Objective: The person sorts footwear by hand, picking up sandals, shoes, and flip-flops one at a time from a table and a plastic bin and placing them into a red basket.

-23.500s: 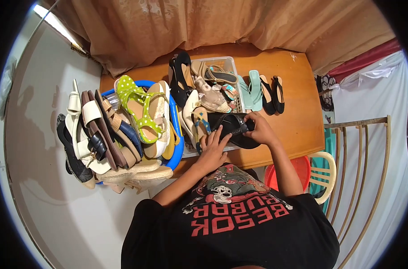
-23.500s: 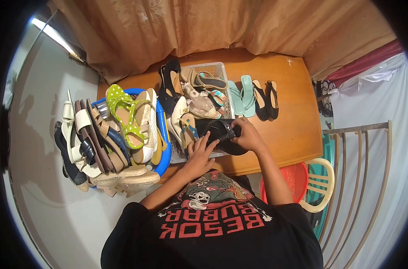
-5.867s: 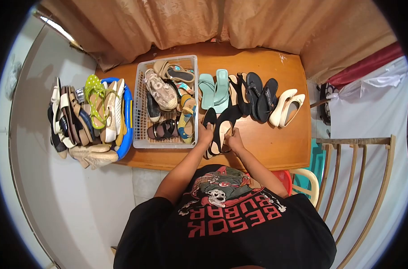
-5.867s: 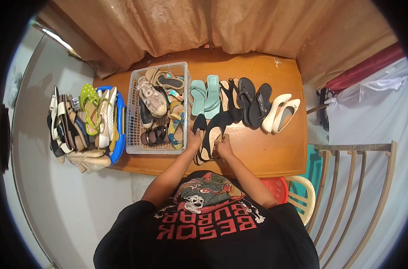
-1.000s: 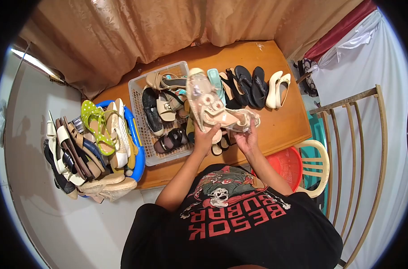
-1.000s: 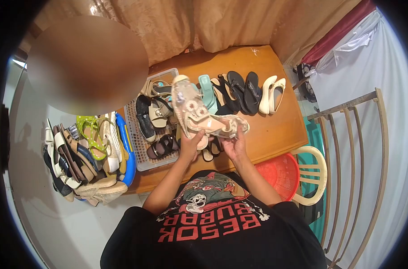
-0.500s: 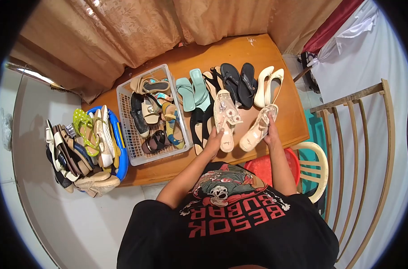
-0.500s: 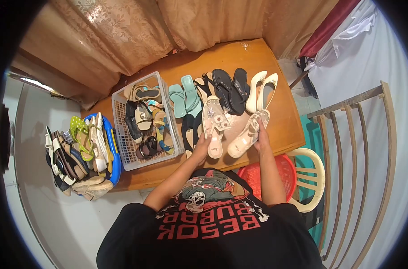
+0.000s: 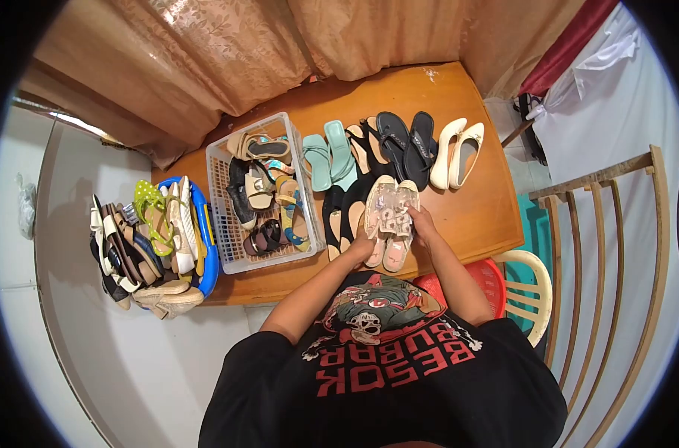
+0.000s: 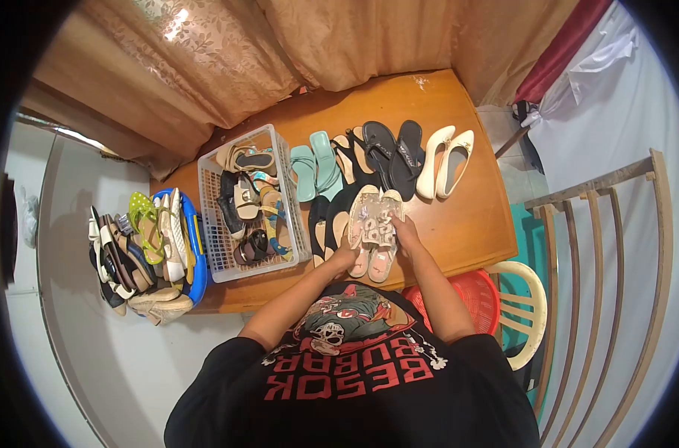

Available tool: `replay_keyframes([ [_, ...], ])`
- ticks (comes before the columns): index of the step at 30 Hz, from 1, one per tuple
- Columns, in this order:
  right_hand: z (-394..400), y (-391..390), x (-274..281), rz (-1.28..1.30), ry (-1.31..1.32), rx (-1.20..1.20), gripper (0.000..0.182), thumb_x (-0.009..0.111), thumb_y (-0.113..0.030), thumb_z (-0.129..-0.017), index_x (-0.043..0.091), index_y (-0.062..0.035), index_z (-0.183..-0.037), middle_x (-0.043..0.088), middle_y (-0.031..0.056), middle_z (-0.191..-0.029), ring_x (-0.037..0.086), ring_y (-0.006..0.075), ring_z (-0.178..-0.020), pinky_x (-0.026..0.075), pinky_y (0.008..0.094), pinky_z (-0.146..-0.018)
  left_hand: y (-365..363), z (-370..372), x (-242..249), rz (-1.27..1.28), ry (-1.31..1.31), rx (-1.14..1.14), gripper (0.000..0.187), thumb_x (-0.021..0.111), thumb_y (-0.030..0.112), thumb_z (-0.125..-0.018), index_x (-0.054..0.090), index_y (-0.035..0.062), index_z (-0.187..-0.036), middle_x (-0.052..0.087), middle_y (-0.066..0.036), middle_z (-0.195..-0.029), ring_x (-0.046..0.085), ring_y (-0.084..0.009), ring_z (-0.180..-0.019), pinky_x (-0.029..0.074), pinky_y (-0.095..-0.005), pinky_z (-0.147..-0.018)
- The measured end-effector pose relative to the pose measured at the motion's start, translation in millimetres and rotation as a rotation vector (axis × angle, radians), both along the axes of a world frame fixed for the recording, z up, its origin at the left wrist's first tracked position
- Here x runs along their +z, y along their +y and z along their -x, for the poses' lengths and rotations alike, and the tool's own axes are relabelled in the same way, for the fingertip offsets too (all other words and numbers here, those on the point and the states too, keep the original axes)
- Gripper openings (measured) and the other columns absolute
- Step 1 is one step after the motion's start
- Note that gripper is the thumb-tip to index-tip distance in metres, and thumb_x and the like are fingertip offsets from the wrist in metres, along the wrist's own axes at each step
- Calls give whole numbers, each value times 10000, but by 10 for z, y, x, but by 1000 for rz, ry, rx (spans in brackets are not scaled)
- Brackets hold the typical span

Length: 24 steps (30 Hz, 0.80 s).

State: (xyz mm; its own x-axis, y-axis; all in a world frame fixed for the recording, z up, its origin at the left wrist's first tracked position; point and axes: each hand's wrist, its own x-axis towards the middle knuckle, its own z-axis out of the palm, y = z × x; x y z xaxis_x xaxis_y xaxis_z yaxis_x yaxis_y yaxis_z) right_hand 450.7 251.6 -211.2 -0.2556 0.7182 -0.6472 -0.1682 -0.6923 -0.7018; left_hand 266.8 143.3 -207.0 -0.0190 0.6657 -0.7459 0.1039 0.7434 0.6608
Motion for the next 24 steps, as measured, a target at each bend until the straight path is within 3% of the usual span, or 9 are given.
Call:
replay_keyframes([
  [3,17,79,88,-128,-167,46,408,587,-315,-949,504,-23,-1221,624,121,-1081,631,197,-912,533,346,-797,-12,-169,-129,-60,123,164,540,465,151,-965,193,-10,-1402,478,-237,-1276,552,-301,-1090,500,-363,-853],
  [4,8,114,161,-221,-310,82,408,557,-333,-963,486,-27,-1224,607,118,-1087,621,196,-916,528,347,-802,-27,-203,-611,-83,180,239,544,470,207,-965,213,6,-1400,507,-226,-1217,588,-269,-930,509,-374,-693],
  [9,4,288,146,-279,-117,-174,414,514,-346,-982,484,-7,-1217,594,124,-1118,590,216,-994,484,348,-874,52,-86,89,209,-170,158,619,509,285,-943,210,32,-1421,518,-200,-1167,545,-201,-726,398,-339,-471],
  [11,-12,310,96,-456,-279,78,463,504,-355,-986,463,0,-1280,583,129,-1181,569,233,-1056,449,354,-934,3,-86,158,68,-47,-18,789,546,360,-922,127,-34,-1462,328,-301,-1432,369,-371,-1333,338,-438,-1062],
  [12,-56,354,-165,-510,-393,224,472,479,-362,-996,446,-13,-1311,540,163,-1210,536,282,-1104,419,372,-973,-31,-111,-130,-25,-102,36,873,569,348,-899,52,-34,-1489,205,-305,-1502,251,-386,-1401,262,-436,-1118],
  [15,-25,319,-162,-480,-338,226,557,488,-424,-982,424,-20,-1361,538,126,-1266,514,234,-1155,400,355,-1005,-47,-180,-200,-53,-11,37,970,577,368,-889,-67,-40,-1489,86,-318,-1535,134,-405,-1438,182,-414,-1157],
  [19,145,-12,-6,-310,-25,-198,632,506,-407,-978,282,-40,-1441,356,199,-1380,387,289,-1270,302,365,-1085,-163,-143,350,-163,17,-139,1097,585,420,-878,-231,-56,-1437,-25,-328,-1541,47,-426,-1446,125,-417,-1173],
  [23,159,-219,-6,-543,-406,43,677,588,-346,-943,263,-18,-1437,339,209,-1398,389,293,-1269,308,381,-1077,-282,-17,412,-269,-120,-109,1036,608,308,-889,-177,-52,-1461,131,-308,-1534,206,-350,-1429,217,-337,-1144],
  [24,164,-207,-15,-561,-469,6,631,600,-327,-931,330,-13,-1407,364,202,-1361,383,303,-1252,300,391,-1075,-288,34,528,-345,-175,-72,891,593,224,-911,-19,-37,-1503,276,-252,-1505,323,-287,-1381,271,-295,-1114],
])
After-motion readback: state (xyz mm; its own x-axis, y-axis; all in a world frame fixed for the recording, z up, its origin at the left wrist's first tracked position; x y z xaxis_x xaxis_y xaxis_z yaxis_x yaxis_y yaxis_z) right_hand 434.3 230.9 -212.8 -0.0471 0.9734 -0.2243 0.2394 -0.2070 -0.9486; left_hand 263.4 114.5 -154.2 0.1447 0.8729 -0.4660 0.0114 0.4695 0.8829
